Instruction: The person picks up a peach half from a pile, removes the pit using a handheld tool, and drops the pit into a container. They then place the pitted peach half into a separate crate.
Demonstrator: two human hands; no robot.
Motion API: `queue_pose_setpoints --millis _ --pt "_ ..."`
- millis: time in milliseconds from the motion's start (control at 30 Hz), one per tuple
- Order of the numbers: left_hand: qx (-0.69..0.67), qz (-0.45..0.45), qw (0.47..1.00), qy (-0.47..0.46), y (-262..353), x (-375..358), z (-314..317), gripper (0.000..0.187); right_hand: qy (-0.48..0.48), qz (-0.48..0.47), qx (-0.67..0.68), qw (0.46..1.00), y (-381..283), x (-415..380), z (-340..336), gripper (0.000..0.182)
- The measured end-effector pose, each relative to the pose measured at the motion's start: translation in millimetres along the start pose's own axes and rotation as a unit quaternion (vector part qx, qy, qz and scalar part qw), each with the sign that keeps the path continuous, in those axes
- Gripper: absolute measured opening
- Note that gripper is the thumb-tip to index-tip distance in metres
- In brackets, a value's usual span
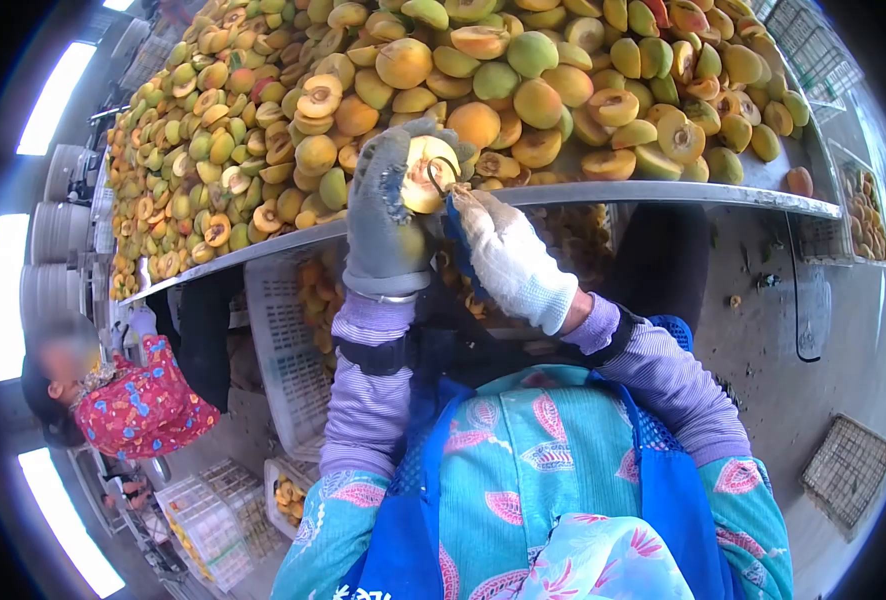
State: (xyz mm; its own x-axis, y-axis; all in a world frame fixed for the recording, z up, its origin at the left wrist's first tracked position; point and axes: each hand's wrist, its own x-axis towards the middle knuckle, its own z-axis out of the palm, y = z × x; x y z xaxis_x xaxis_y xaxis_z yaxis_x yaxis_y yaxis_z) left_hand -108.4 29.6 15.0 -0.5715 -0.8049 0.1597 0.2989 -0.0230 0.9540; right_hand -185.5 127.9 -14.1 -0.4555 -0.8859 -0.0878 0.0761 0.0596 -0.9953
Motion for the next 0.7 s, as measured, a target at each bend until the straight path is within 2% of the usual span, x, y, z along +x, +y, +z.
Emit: queue_pose_setpoints --millis 33,67,100,133,167,233,267,333,367,400,433,467,500,533,567,600,633,667,700 --pt "-0.015 -0.005 1.000 -0.001 2.7 -0.6 1.9 0.019 -0.002 0.001 0.005 1.000 1.5 -1.4 -0.6 0.037" --pt "-0.014 -0.007 1.000 -0.002 2.9 0.3 -2.2 0.019 -0.005 0.003 0.010 1.000 3.2 -2.5 -0.6 0.037" --pt "0.263 0.110 0.958 -0.040 3.6 2.0 -9.8 0.021 -0.005 0.004 0.010 1.000 6.8 -3.4 0.3 0.037" --pt "0.516 0.218 0.825 -0.075 4.1 3.4 -13.7 0.023 -0.015 -0.015 0.021 1.000 11.3 -3.9 1.5 0.038" --pt "0.516 0.218 0.825 -0.076 3.0 2.3 -11.0 0.023 -0.025 -0.034 0.031 0.999 13.3 -4.0 2.1 0.041" --pt "0.302 0.146 0.942 -0.023 -0.2 -2.3 -4.0 0.026 -0.036 -0.015 0.058 0.998 12.7 -4.2 4.1 0.042" --pt "0.302 0.147 0.941 -0.023 -0.4 -3.2 -5.3 0.026 -0.047 0.002 0.083 0.995 12.6 -5.6 4.6 0.042" --pt "0.440 0.218 0.870 -0.034 0.3 -0.6 -11.4 0.028 -0.041 0.015 0.096 0.994 10.6 -6.3 6.4 0.040" --pt "0.440 0.217 0.871 -0.034 -1.2 -1.9 -7.8 0.028 -0.036 0.025 0.108 0.993 10.5 -6.4 7.2 0.038" --pt "0.300 0.177 0.937 -0.010 -3.6 -4.1 -0.3 0.027 -0.034 0.026 0.108 0.993 17.8 -4.4 10.1 0.038" --pt "0.152 0.131 0.979 0.013 -4.9 -5.1 3.8 0.027 0.001 -0.046 0.078 0.996 31.1 -1.6 15.4 0.041" --pt "0.153 0.130 0.980 0.012 -7.5 -6.1 1.6 0.027 0.036 -0.116 0.049 0.991 38.1 -0.8 19.8 0.044" --pt "0.094 0.066 0.993 0.009 -12.5 -7.2 -0.6 0.027 0.038 -0.120 0.048 0.991 24.4 -5.4 19.4 0.044" --pt "0.033 -0.002 0.999 0.006 -15.5 -3.8 -1.4 0.026 0.010 0.051 0.134 0.990 6.3 -10.2 17.6 0.042" --pt "0.031 -0.002 0.999 0.006 -14.9 -3.5 -0.4 0.026 -0.020 0.220 0.216 0.951 -12.5 -13.3 14.6 0.041" --pt "-0.013 -0.018 1.000 0.007 -13.3 -5.5 -0.3 0.023 -0.077 0.285 0.183 0.938 -21.4 -12.0 3.3 0.044" --pt "-0.055 -0.035 0.998 0.009 -12.4 -7.9 -1.3 0.020 -0.079 0.286 0.184 0.937 -10.2 -9.3 3.1 0.044" --pt "-0.051 -0.040 0.998 0.009 -12.1 -10.2 -3.9 0.020 -0.058 0.150 0.105 0.981 10.0 -8.5 7.3 0.047" --pt "-0.044 -0.047 0.998 -0.003 -12.6 -9.2 -6.4 0.025 -0.035 0.006 0.019 0.999 17.6 -6.9 9.9 0.049"
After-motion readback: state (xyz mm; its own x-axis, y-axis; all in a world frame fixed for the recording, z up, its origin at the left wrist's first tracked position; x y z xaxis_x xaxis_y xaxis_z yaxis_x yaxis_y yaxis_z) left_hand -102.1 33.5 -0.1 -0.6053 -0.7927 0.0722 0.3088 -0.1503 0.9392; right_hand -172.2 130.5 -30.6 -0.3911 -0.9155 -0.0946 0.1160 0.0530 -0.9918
